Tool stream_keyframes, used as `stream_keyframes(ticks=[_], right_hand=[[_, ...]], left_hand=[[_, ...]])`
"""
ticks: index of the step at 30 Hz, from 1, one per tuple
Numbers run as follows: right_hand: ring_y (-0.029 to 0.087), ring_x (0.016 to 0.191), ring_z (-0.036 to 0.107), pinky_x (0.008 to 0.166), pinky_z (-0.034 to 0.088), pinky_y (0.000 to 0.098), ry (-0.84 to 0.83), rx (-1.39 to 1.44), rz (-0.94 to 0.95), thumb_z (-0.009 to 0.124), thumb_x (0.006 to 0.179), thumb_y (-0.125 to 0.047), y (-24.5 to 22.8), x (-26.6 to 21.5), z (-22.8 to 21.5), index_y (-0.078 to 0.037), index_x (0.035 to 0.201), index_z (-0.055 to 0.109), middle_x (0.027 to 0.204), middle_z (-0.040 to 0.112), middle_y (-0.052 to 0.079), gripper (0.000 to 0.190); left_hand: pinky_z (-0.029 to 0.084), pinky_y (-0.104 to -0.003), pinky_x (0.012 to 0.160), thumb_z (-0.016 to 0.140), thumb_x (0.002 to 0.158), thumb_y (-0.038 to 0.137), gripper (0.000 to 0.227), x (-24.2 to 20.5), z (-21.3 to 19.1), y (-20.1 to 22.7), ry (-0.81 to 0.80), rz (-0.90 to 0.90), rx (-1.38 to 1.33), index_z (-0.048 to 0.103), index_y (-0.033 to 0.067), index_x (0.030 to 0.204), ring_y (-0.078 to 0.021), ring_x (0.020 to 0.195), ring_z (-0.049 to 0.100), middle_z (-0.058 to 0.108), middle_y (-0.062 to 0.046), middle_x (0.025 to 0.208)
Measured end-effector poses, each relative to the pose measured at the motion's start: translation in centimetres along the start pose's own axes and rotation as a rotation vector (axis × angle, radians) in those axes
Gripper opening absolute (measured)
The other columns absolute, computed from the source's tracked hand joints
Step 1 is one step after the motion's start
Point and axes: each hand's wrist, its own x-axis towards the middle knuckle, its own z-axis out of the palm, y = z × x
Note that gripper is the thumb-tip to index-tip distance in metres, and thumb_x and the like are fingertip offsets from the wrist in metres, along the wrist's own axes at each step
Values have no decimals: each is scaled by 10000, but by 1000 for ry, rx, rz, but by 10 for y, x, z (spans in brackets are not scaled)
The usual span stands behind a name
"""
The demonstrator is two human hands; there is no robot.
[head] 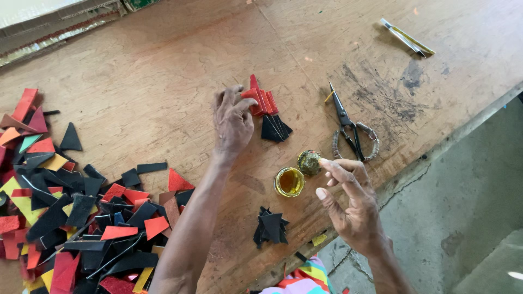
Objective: The person repeatedly picks small colored foam pieces from a pile, applies a yellow substance from a small container to one side, and places the treated piece on the table. The person handles red, orange, and black foam pieces one at a time.
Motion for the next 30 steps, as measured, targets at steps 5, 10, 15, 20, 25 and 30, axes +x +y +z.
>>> stream_keyframes(ticks=[5, 10, 15, 20, 25, 30], right_hand=[[149, 976, 563, 906, 532, 304, -49, -20, 21, 704, 933, -160, -8, -3, 5, -90, 1419, 573, 1226, 572, 58, 509], [214, 1099, 541, 971, 499, 366, -150, -110, -8, 749, 883, -293, -17, -5, 1, -77, 1436, 547, 1322, 536, 96, 627], [286, 1226, 422, 1033, 448, 408, -310, -283, -10, 804, 774, -386, -23, 1, -5, -181, 1382, 604, 1445, 423, 117, 673], [350, 1344, 338, 1118, 376, 464, -353, -434, -129, 823, 746, -359, -31, 10, -5, -202, 1314, 640, 1482, 383, 108, 617], [376, 1362, 294, 1129, 314, 499, -445, -529, -140, 813, 734, -349, -35, 18, -2, -183, 1271, 657, 1490, 336, 120, 584], [359, 1428, 227, 1159, 229, 505, -651, -634, 38, 793, 760, -331, -36, 29, 7, -197, 1322, 651, 1571, 250, 97, 595]], left_hand=[[516, -371, 1090, 583, 780, -163, 576, -2, -28, 19, -138, -169, -138, 748, 161, 1227, -289, 1311, 508, 533, -129, 1422], [515, -419, 1026, 644, 832, -109, 505, -33, -95, 37, -42, -155, -223, 696, 96, 1291, -321, 1291, 556, 559, -194, 1404], [552, -388, 885, 697, 916, 23, 227, -66, -178, 28, -240, -495, 73, 724, 86, 1132, -270, 1009, 709, 725, -109, 1101], [496, -430, 935, 753, 719, -29, 385, -99, -197, 20, -298, -376, 184, 746, 46, 1097, -357, 1058, 623, 675, -154, 1057], [495, -403, 958, 747, 795, -4, 322, -114, -191, 10, -263, -279, 149, 758, 60, 1110, -327, 1087, 611, 665, -129, 1159], [503, -380, 986, 725, 830, -19, 303, -114, -193, 7, -327, -278, 197, 767, 69, 1117, -300, 1097, 620, 656, -108, 1180]])
